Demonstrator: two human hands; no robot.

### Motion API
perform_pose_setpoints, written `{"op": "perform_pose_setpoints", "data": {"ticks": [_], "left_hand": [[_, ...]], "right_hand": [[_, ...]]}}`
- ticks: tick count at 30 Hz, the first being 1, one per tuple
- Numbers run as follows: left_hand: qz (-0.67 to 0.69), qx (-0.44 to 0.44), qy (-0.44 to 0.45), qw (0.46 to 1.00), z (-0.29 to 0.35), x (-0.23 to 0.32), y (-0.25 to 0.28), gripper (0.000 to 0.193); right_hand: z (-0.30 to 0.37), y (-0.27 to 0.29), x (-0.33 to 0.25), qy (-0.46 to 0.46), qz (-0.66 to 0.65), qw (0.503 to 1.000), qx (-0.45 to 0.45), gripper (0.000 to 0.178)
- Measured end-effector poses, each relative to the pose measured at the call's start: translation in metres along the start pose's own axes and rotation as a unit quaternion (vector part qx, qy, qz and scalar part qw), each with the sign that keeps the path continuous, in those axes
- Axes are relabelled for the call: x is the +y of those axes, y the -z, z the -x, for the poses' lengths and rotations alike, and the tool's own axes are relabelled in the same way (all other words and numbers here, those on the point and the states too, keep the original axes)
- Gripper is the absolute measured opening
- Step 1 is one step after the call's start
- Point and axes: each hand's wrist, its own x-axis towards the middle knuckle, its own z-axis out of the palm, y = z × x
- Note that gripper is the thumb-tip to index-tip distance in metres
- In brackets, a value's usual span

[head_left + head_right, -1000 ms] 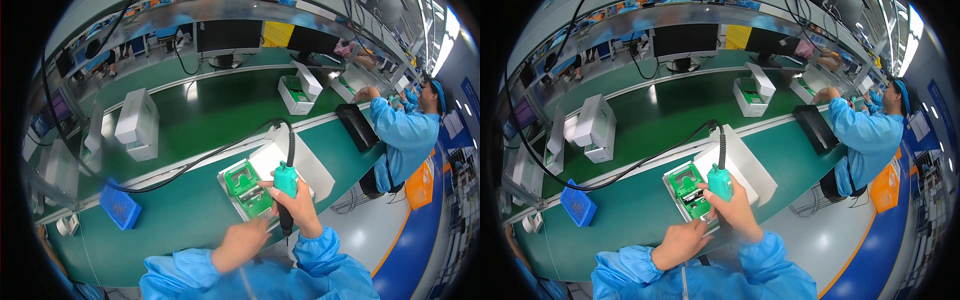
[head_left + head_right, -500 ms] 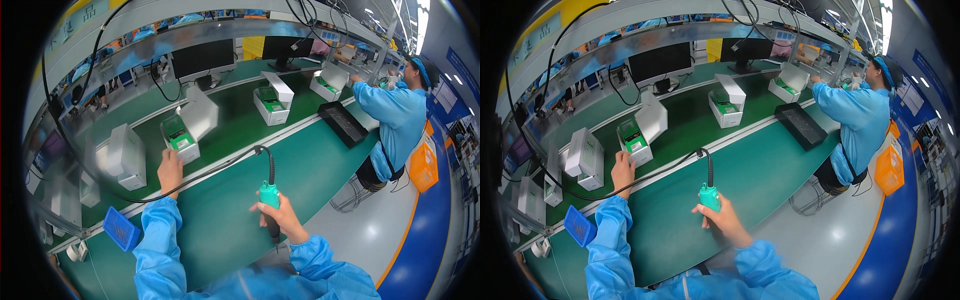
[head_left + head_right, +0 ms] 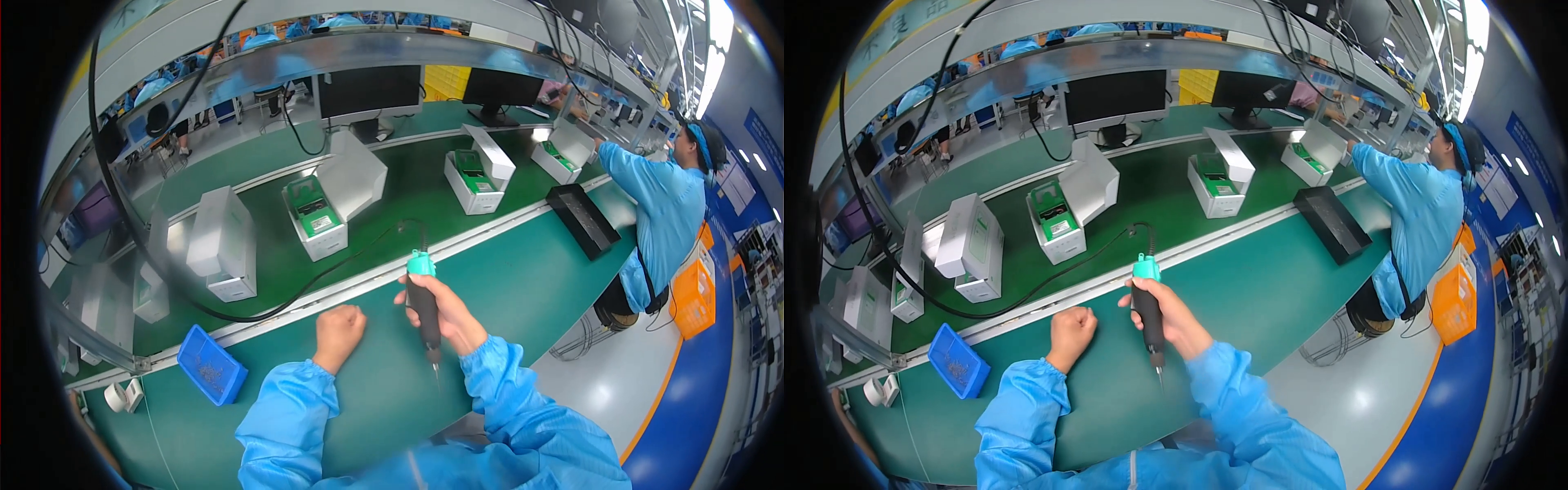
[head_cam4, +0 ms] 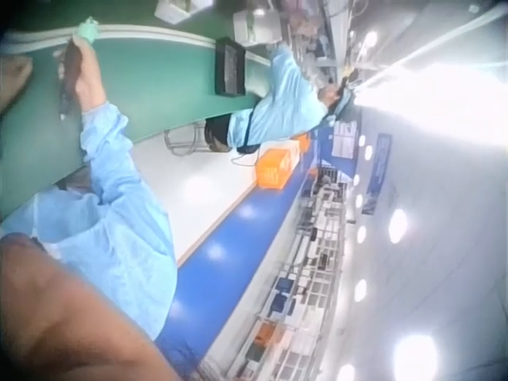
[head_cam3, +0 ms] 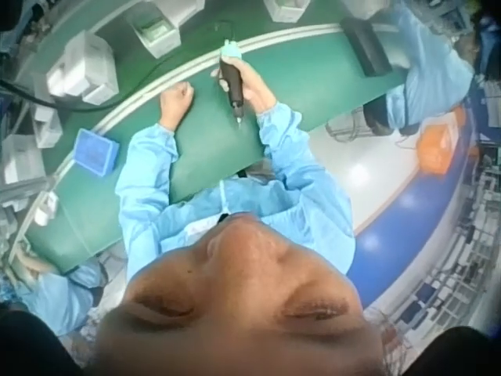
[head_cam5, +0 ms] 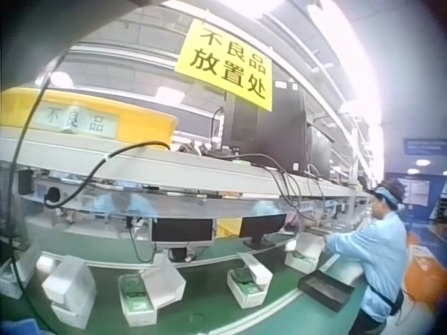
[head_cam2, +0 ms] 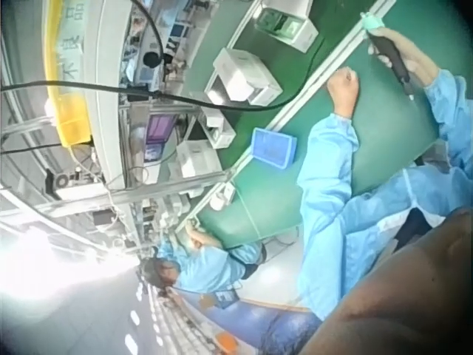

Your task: The person assembles electronic devices by taking components from a tray and securing them with screws using an electric screwdriver, then places the finished devices into cardboard boxes for packaging.

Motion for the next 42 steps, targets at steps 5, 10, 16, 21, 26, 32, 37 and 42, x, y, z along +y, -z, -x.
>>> {"op": "perform_pose_setpoints", "data": {"ticks": [5, 10, 16, 21, 26, 32, 37, 42], "left_hand": [[0.027, -0.032, 0.045, 0.998, -0.003, 0.004, -0.002, 0.029], [0.080, -0.014, 0.073, 0.994, -0.006, -0.002, -0.010, 0.023], [0.103, -0.031, 0.106, 0.988, -0.008, -0.001, -0.011, 0.016], [0.106, -0.026, 0.099, 0.989, -0.007, -0.003, -0.014, 0.018], [0.082, -0.057, 0.123, 0.987, -0.011, 0.008, -0.003, 0.016], [0.024, -0.043, 0.075, 0.996, -0.007, 0.008, -0.004, 0.012], [0.019, -0.019, 0.108, 0.994, -0.006, 0.009, -0.006, 0.013], [0.064, 0.023, 0.099, 0.993, -0.007, 0.005, -0.004, 0.016]], "right_hand": [[-0.042, 0.012, 0.035, -0.025, -0.048, 0.998, -0.009, 0.035], [-0.037, 0.024, 0.037, -0.040, -0.036, 0.998, -0.021, 0.035], [-0.034, 0.025, 0.036, -0.034, -0.017, 0.999, -0.019, 0.036], [-0.033, 0.020, 0.035, -0.038, 0.008, 0.998, -0.045, 0.034], [-0.036, 0.020, 0.035, -0.018, -0.007, 0.999, -0.033, 0.032], [-0.039, 0.018, 0.038, -0.010, -0.022, 1.000, -0.020, 0.031], [-0.036, 0.018, 0.038, -0.005, -0.015, 1.000, -0.002, 0.031], [-0.030, 0.015, 0.035, -0.014, -0.019, 1.000, 0.020, 0.032]]}}
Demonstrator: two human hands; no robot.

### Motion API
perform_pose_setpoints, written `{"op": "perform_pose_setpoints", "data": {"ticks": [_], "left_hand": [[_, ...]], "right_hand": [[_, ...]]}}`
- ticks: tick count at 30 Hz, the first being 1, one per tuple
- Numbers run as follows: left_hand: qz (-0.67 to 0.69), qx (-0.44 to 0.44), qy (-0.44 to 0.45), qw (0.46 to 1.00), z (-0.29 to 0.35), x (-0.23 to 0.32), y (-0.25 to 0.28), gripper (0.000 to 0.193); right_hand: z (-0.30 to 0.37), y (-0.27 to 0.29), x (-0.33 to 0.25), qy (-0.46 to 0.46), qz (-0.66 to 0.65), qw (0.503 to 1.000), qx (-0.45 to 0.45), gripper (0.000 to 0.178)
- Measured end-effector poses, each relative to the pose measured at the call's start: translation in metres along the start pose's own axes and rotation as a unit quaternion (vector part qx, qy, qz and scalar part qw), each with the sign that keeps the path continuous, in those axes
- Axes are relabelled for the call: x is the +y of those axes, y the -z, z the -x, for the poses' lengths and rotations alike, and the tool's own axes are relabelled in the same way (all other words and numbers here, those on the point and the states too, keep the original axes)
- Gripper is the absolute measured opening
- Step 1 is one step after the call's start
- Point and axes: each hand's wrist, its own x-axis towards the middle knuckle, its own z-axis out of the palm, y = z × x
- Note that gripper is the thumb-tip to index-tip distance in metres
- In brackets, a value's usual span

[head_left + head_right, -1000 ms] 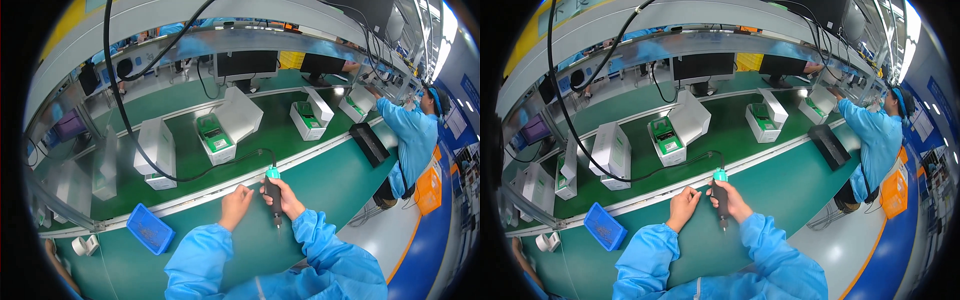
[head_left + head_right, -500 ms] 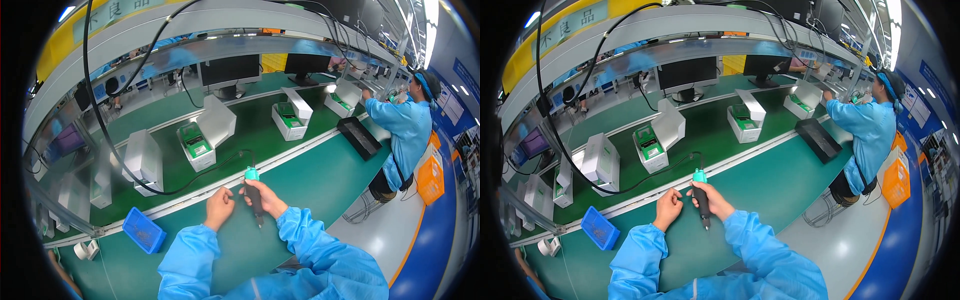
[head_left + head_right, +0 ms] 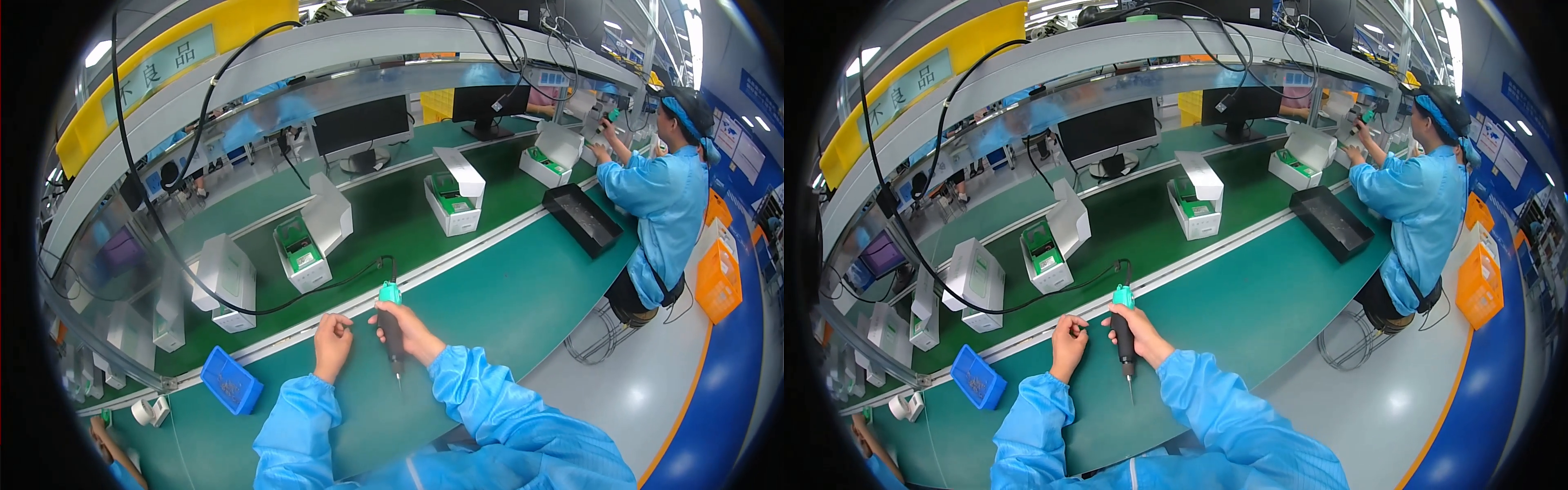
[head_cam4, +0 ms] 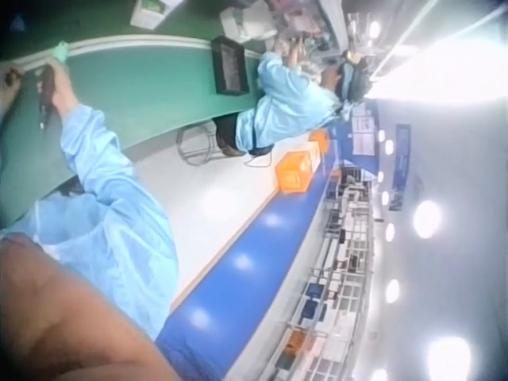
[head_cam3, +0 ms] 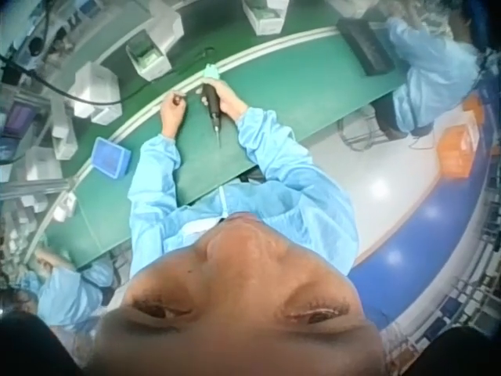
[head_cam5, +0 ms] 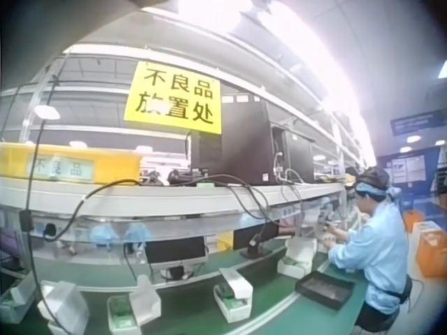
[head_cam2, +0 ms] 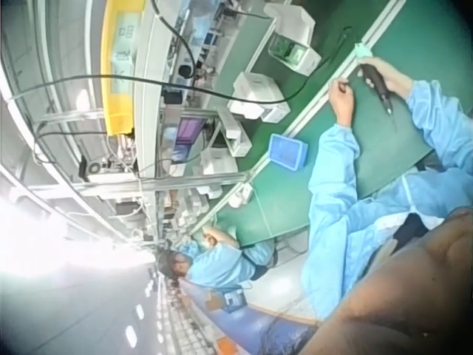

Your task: The person assembles electronic devices by taking components from a tray and securing them with screws using an electric screwdriver, then places the finished devices into cardboard boxes for packaging.

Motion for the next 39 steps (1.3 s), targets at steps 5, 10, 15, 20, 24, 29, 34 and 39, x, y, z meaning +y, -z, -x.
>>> {"op": "perform_pose_setpoints", "data": {"ticks": [5, 10, 15, 20, 24, 29, 34, 39], "left_hand": [[0.120, -0.045, 0.084, 0.988, 0.003, -0.012, 0.005, 0.013], [0.522, -0.136, 0.148, 0.829, -0.006, 0.028, 0.016, 0.020], [0.757, -0.146, 0.217, 0.599, -0.015, 0.062, 0.039, 0.044], [0.773, -0.156, 0.184, 0.586, -0.014, 0.072, 0.045, 0.048], [0.757, -0.176, 0.170, 0.606, -0.015, 0.079, 0.043, 0.048], [0.754, -0.180, 0.175, 0.607, -0.014, 0.081, 0.037, 0.046], [0.744, -0.191, 0.183, 0.614, -0.015, 0.070, 0.029, 0.030], [0.654, -0.174, 0.202, 0.707, -0.009, 0.040, 0.003, 0.036]], "right_hand": [[0.002, 0.000, -0.003, 0.001, 0.020, 1.000, 0.008, 0.033], [0.002, -0.002, -0.008, 0.002, 0.051, 0.999, 0.012, 0.032], [0.005, -0.001, -0.016, -0.006, 0.046, 0.999, 0.020, 0.037], [0.010, -0.003, -0.018, -0.011, 0.057, 0.998, 0.017, 0.038], [0.012, -0.002, -0.018, -0.013, 0.065, 0.998, 0.017, 0.038], [0.012, -0.001, -0.020, -0.008, 0.069, 0.997, 0.021, 0.038], [0.012, 0.002, -0.023, -0.009, 0.062, 0.998, 0.022, 0.038], [0.011, 0.002, -0.023, -0.008, 0.058, 0.998, 0.019, 0.038]]}}
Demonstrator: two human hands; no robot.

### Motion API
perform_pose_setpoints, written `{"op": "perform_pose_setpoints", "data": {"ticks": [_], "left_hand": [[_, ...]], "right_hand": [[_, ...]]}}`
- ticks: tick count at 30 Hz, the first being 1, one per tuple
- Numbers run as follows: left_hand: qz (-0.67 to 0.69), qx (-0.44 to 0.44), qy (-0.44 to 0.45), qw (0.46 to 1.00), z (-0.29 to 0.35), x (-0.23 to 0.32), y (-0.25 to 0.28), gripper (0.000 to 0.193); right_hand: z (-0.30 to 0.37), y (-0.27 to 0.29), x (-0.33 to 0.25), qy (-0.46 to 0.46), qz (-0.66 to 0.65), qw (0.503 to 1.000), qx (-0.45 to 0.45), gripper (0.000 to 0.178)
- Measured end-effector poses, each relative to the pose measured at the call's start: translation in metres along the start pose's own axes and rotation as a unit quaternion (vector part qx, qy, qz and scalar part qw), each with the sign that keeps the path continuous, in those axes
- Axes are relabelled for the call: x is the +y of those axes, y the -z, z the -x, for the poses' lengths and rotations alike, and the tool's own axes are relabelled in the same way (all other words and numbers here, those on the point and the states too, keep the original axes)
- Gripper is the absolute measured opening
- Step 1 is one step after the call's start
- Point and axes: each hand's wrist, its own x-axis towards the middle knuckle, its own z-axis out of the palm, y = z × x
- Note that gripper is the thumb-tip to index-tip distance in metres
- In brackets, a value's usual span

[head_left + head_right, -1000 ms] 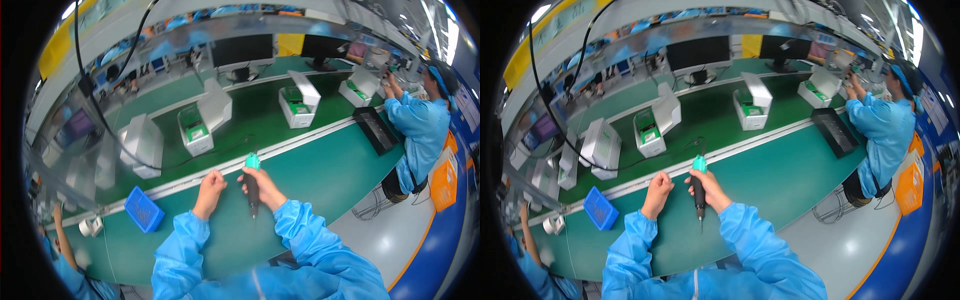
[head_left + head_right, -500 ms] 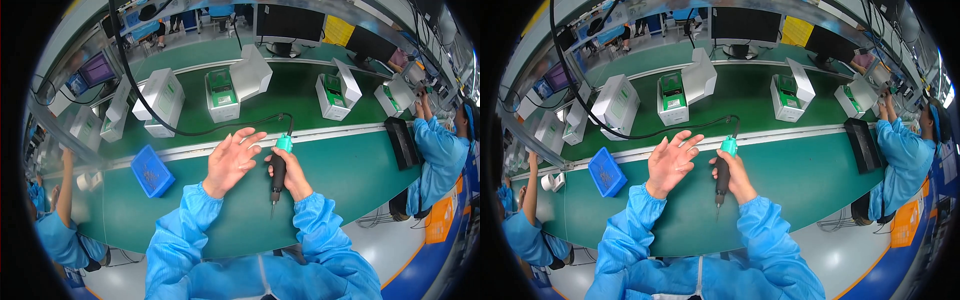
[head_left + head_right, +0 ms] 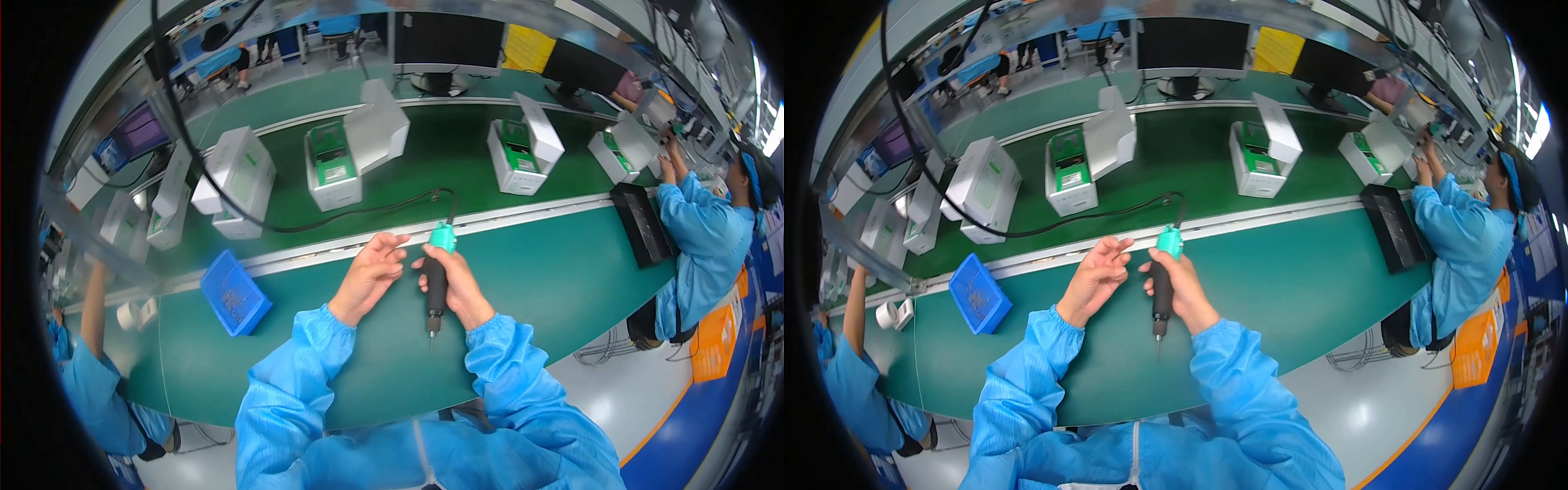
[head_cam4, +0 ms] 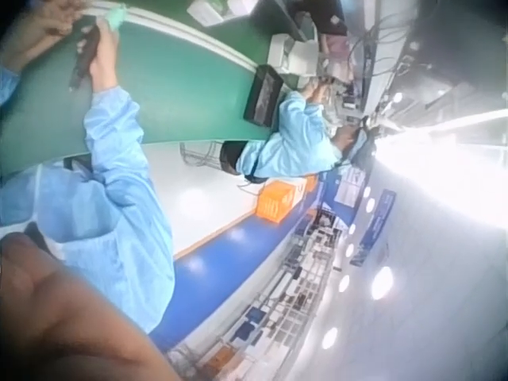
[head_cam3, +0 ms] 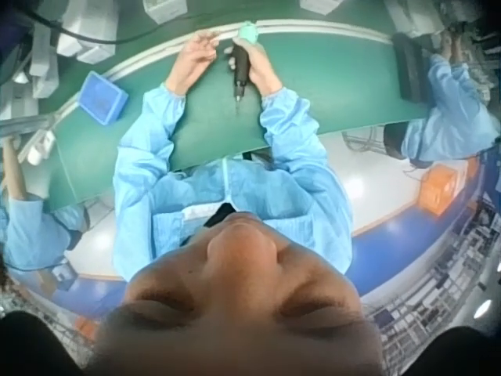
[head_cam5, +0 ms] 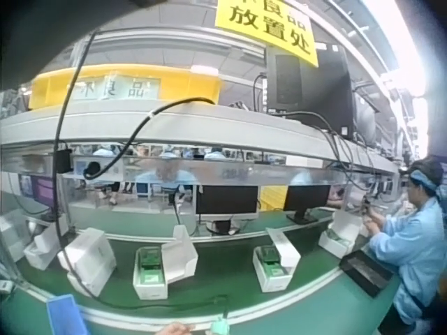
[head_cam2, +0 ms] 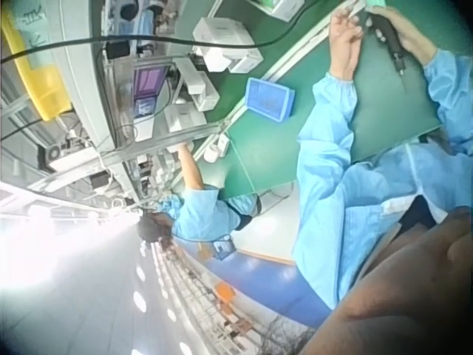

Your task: The person assembles electronic devices by taking components from a tray and securing them with screws using an electric screwdriver, then places the finished devices into cardboard boxes for packaging.

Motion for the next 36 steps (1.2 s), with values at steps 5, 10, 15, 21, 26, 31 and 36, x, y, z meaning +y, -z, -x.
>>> {"op": "perform_pose_setpoints", "data": {"ticks": [5, 10, 15, 21, 26, 31, 36], "left_hand": [[0.010, 0.033, 0.040, 0.999, -0.002, -0.013, 0.021, 0.032], [-0.115, 0.038, 0.049, 0.991, -0.002, -0.016, 0.013, 0.030], [-0.129, 0.056, 0.048, 0.989, -0.003, -0.014, 0.002, 0.024], [-0.130, 0.073, 0.038, 0.988, -0.005, -0.017, 0.001, 0.019], [-0.128, 0.066, 0.043, 0.989, -0.006, -0.019, 0.004, 0.018], [-0.124, 0.083, 0.041, 0.988, -0.007, -0.020, -0.001, 0.018], [-0.136, 0.074, 0.048, 0.987, -0.007, -0.018, -0.002, 0.018]], "right_hand": [[0.002, 0.001, 0.001, 0.006, -0.001, 1.000, -0.006, 0.033], [0.002, 0.003, 0.000, 0.003, 0.002, 1.000, -0.009, 0.033], [0.004, 0.003, -0.004, -0.005, 0.009, 1.000, -0.010, 0.037], [0.005, 0.004, -0.007, -0.003, 0.006, 1.000, -0.011, 0.036], [0.006, 0.005, -0.009, -0.007, 0.003, 1.000, -0.011, 0.035], [0.006, 0.006, -0.011, -0.008, 0.001, 1.000, -0.012, 0.036], [0.006, 0.006, -0.011, -0.013, -0.002, 1.000, -0.002, 0.040]]}}
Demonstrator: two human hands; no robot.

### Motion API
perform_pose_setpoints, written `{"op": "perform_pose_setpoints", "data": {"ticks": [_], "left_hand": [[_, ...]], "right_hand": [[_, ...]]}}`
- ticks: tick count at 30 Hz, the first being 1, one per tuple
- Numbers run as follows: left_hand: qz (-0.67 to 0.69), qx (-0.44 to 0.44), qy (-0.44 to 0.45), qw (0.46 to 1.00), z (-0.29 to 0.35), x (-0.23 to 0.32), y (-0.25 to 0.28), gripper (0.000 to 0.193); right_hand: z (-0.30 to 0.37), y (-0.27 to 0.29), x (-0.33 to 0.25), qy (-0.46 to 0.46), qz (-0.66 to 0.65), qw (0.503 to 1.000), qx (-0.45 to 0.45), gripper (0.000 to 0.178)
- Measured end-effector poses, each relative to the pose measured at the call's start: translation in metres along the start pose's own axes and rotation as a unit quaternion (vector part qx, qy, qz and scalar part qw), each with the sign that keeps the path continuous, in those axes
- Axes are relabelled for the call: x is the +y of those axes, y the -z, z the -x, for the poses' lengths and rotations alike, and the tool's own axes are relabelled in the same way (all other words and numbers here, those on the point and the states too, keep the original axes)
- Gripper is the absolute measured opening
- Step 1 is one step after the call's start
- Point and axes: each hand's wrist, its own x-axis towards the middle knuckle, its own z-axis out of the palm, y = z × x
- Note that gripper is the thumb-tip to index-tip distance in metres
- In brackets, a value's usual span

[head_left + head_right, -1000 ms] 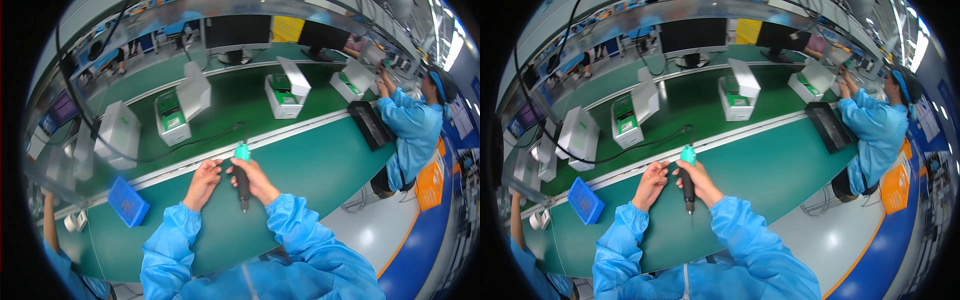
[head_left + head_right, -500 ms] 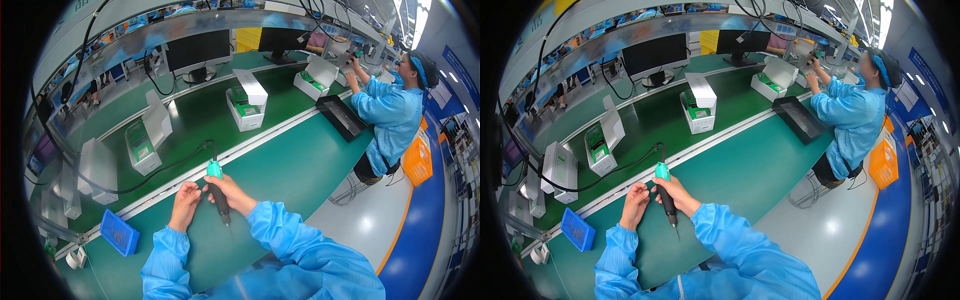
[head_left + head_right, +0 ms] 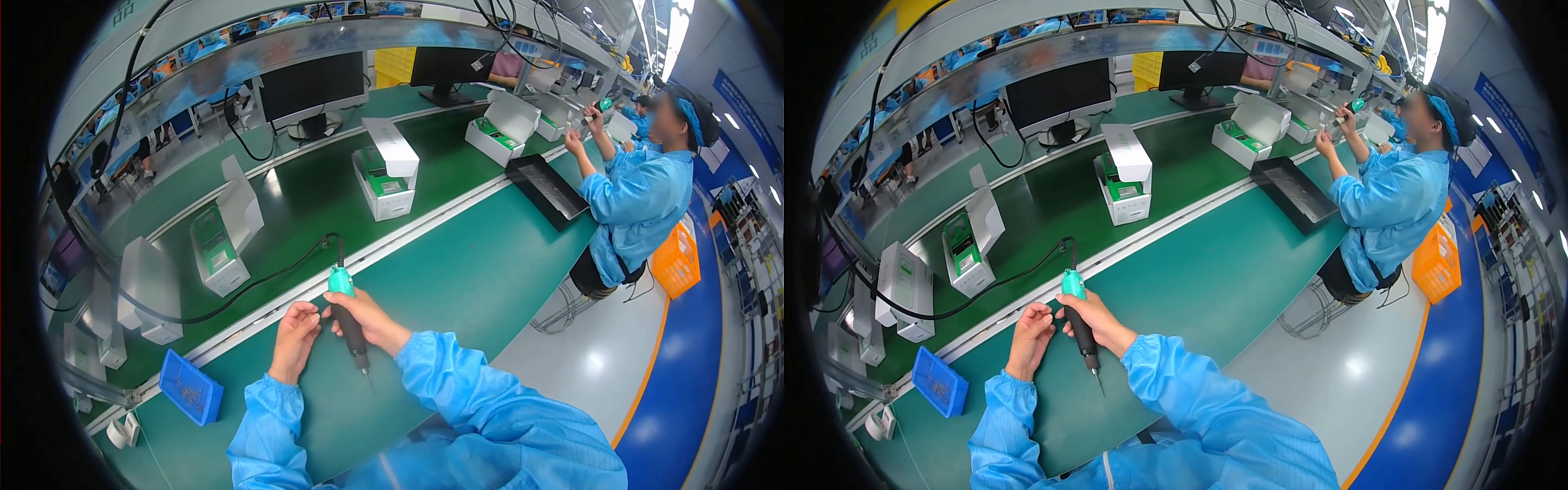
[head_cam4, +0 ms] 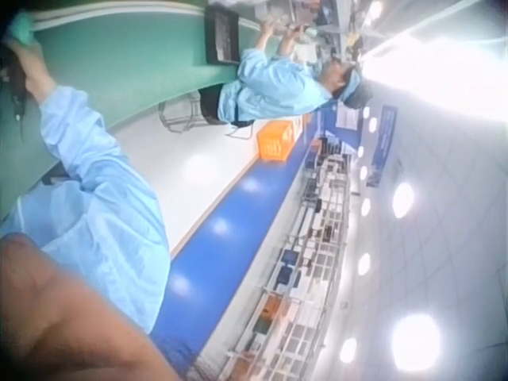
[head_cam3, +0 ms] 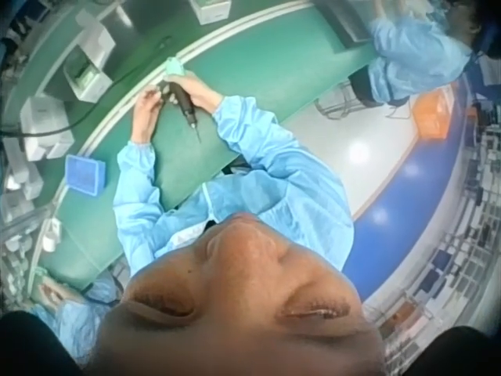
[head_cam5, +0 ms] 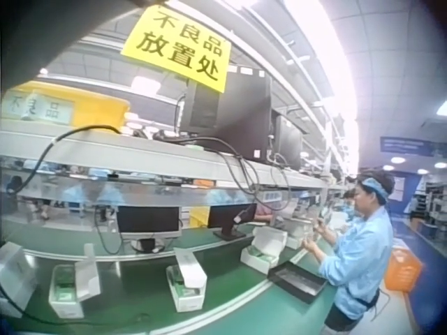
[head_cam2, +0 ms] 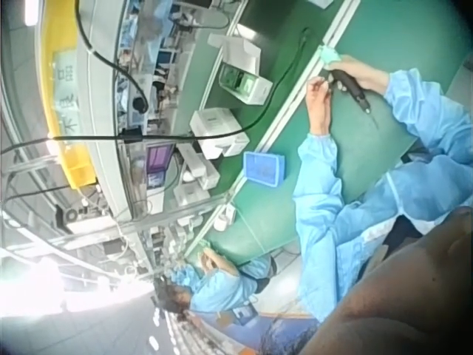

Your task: The person assembles electronic devices by taking components from a tray and securing them with screws using an electric screwdriver, then places the finished devices into cardboard boxes for packaging.

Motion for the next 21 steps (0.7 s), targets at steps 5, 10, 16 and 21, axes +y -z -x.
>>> {"op": "perform_pose_setpoints", "data": {"ticks": [5, 10, 16, 21], "left_hand": [[0.013, -0.004, 0.007, 1.000, -0.002, -0.001, -0.003, 0.018], [0.012, -0.001, 0.008, 1.000, -0.002, 0.001, -0.006, 0.019], [0.005, -0.007, 0.006, 1.000, -0.002, 0.001, -0.009, 0.020], [0.002, -0.006, 0.008, 1.000, -0.004, 0.000, -0.011, 0.020]], "right_hand": [[0.001, 0.003, -0.002, -0.004, 0.000, 1.000, 0.005, 0.040], [0.002, 0.002, -0.005, -0.011, -0.001, 1.000, 0.004, 0.040], [0.005, 0.004, -0.008, -0.011, 0.011, 1.000, -0.005, 0.042], [0.004, 0.007, -0.010, -0.009, 0.021, 1.000, -0.004, 0.042]]}}
